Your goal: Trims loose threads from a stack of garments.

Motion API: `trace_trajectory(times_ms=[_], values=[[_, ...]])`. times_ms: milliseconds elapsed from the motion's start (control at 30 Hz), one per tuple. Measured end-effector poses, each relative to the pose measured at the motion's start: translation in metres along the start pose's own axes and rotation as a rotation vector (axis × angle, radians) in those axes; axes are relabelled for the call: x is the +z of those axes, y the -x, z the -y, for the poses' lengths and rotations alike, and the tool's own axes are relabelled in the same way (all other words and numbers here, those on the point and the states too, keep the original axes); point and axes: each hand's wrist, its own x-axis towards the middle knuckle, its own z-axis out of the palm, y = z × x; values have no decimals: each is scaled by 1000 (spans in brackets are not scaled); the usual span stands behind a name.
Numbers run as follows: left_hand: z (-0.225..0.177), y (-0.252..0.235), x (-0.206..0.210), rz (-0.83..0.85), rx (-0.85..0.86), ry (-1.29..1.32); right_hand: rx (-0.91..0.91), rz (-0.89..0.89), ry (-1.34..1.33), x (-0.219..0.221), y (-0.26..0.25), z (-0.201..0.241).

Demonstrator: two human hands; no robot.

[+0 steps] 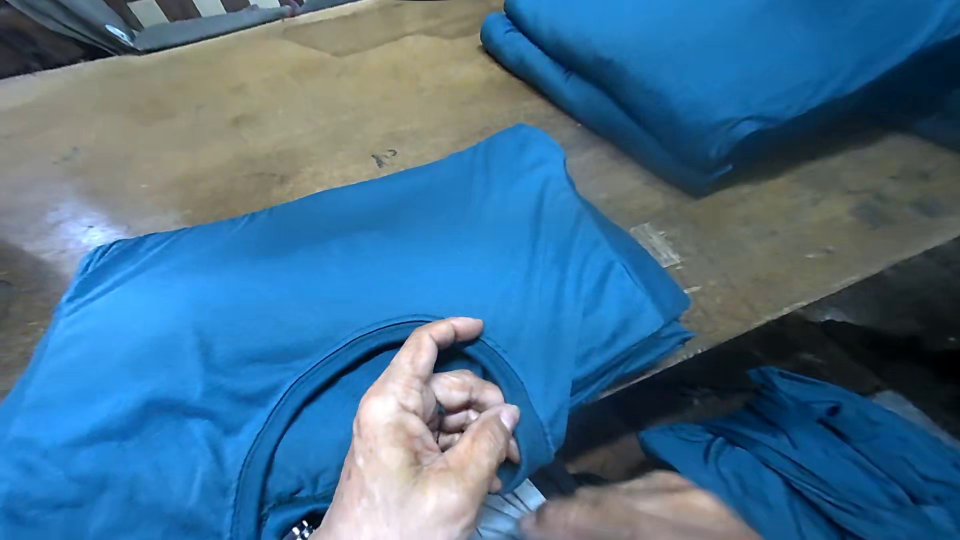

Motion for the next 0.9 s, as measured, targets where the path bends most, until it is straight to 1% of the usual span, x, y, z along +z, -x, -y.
trace_trajectory(times_ms=[67,133,200,267,333,400,433,467,533,567,667,733,800,867,900], values=[[1,0,-3,28,1,32,47,-211,48,-8,-10,1],[1,0,-4,51,41,37,83,-332,147,-12,-20,-4],[0,0,-3,93,120,17,50,-371,262,-12,-29,-13],[-2,1,-4,161,238,-59,-43,-397,343,-15,-40,-19],[-4,5,-9,193,348,-239,-85,-431,402,-25,-47,-14],[-10,16,-23,190,406,-598,-91,-397,449,-40,-47,-10],[-11,22,-32,171,434,-790,-99,-323,470,-47,-45,-10],[-10,29,-43,146,461,-949,-117,-212,492,-52,-43,-12],[-6,43,-67,115,451,-1146,-155,-12,540,-52,-39,-19],[-6,50,-79,108,410,-1192,-162,20,573,-49,-37,-24],[-12,67,-102,130,281,-1250,-166,-62,577,-46,-33,-35],[-12,77,-111,116,282,-1291,-171,-73,508,-53,-34,-34],[-14,86,-120,66,293,-1237,-173,-50,447,-59,-36,-29],[-15,94,-128,28,325,-1127,-152,-101,469,-57,-35,-27],[-14,97,-131,3,356,-1081,-127,-149,534,-57,-33,-29]])
